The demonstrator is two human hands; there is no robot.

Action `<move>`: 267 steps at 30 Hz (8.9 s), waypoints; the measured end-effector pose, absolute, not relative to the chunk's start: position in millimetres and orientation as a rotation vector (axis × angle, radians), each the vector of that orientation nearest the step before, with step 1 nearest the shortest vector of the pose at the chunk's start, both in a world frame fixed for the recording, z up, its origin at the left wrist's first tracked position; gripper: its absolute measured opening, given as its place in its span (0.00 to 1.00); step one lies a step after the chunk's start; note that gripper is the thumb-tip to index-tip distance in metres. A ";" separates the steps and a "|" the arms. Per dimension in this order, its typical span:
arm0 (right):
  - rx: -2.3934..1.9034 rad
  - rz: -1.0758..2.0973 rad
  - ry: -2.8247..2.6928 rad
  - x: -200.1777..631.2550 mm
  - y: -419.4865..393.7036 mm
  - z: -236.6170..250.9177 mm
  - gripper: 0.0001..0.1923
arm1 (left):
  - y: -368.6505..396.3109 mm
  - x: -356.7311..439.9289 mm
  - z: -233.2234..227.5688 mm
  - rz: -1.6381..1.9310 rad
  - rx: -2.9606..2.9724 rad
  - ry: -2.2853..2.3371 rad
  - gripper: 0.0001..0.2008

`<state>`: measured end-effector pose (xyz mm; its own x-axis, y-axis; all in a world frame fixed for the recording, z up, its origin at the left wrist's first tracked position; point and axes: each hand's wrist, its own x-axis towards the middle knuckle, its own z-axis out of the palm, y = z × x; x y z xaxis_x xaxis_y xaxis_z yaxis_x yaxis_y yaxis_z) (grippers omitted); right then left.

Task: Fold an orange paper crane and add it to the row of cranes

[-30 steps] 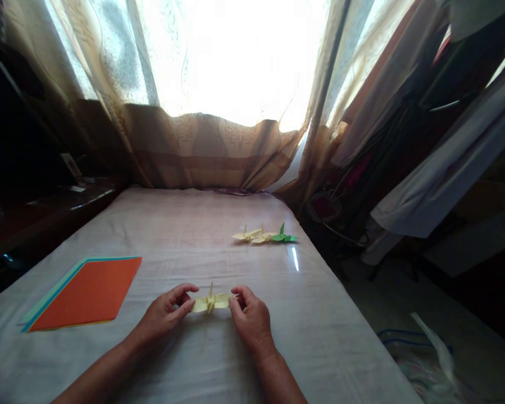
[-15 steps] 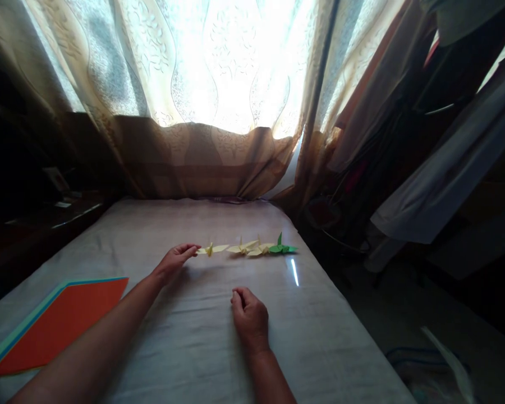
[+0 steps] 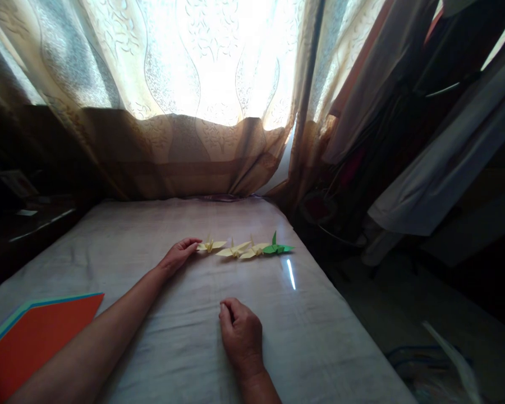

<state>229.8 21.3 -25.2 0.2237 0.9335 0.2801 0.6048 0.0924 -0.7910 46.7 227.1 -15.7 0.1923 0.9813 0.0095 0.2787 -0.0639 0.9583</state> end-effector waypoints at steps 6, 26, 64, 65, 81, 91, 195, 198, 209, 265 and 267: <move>-1.610 0.497 -1.477 229.9 21.3 -23.3 0.14 | 235.9 46.2 -15.1 0.795 1.728 1.345 0.14; -1.594 0.463 -1.477 230.2 21.9 -27.7 0.14 | 236.7 56.6 -5.8 0.528 2.035 1.454 0.15; -1.546 0.502 -1.410 230.7 26.4 -27.0 0.16 | 53.5 -55.7 -16.1 1.172 2.223 1.774 0.17; -1.540 0.494 -1.416 230.5 25.6 -25.2 0.16 | 46.6 -60.5 -13.8 1.177 2.245 1.813 0.16; -1.597 0.471 -1.530 245.7 -40.9 -25.2 0.19 | -30.3 -112.6 -5.1 0.500 1.857 2.712 0.31; -1.679 0.400 -1.554 247.1 -55.4 -27.2 0.19 | -45.1 -114.6 -6.4 0.399 1.918 2.582 0.32; -1.505 0.289 -1.920 254.8 -63.6 -21.1 0.15 | -38.5 -17.8 1.4 0.595 2.438 1.746 0.10; -1.531 0.137 -1.977 249.4 -62.4 -15.8 0.10 | -37.9 -20.8 0.4 0.608 2.480 1.698 0.10; -1.517 0.084 -2.165 254.2 -63.7 -7.8 0.09 | -41.1 -45.0 -3.8 0.699 2.565 1.413 0.11; -1.485 0.061 -1.949 245.2 -66.7 -14.0 0.07 | -68.3 25.7 -13.0 0.390 3.017 1.131 0.35; -1.483 0.065 -1.954 245.0 -66.2 -13.3 0.07 | -68.1 25.8 -12.8 0.385 3.033 1.141 0.35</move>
<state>245.0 -66.2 -13.3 -0.1249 0.8698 0.4774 0.8363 0.3512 -0.4210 25.8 -68.1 -12.8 0.7287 0.6331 0.2611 0.6618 -0.7490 -0.0307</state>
